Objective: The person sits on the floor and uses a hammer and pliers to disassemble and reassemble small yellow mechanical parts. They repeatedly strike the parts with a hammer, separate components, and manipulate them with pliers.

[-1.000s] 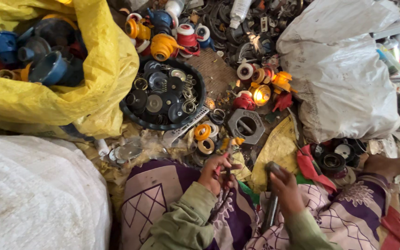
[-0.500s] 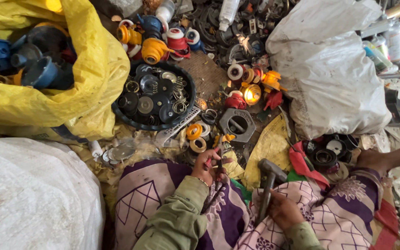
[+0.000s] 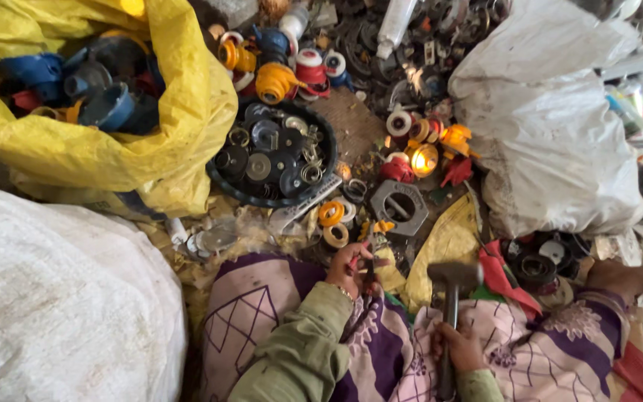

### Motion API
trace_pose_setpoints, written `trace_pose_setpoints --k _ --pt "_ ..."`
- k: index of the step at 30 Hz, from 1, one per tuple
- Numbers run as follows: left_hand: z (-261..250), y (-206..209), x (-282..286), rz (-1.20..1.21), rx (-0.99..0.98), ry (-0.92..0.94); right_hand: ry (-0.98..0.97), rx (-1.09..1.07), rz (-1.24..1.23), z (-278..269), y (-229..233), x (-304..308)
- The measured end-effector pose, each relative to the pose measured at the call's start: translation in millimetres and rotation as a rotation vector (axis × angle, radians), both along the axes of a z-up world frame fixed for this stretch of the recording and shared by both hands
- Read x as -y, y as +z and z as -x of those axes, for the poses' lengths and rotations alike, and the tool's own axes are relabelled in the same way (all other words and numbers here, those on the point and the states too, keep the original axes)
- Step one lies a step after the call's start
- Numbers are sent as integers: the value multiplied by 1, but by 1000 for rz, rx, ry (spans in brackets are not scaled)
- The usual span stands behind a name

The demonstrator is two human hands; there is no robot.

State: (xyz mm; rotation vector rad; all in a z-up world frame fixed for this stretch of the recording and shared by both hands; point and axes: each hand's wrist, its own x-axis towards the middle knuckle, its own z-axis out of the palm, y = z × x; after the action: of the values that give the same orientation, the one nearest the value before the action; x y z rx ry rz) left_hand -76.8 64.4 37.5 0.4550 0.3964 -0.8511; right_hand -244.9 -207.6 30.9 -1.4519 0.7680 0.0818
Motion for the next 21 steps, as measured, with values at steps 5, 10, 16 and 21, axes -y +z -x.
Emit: trace_pose_setpoints --k 5,10,16,21 --pt "0 -3 -1 50 6 7 191 299 620 -18 91 -58" --pt "2 8 -7 65 20 11 134 507 751 -28 134 -77" --pt "-4 8 -7 0 -2 -16 287 715 1096 -61 61 -47" --pt "-7 -33 8 161 126 158 479 -27 1177 -96 -7 -23"
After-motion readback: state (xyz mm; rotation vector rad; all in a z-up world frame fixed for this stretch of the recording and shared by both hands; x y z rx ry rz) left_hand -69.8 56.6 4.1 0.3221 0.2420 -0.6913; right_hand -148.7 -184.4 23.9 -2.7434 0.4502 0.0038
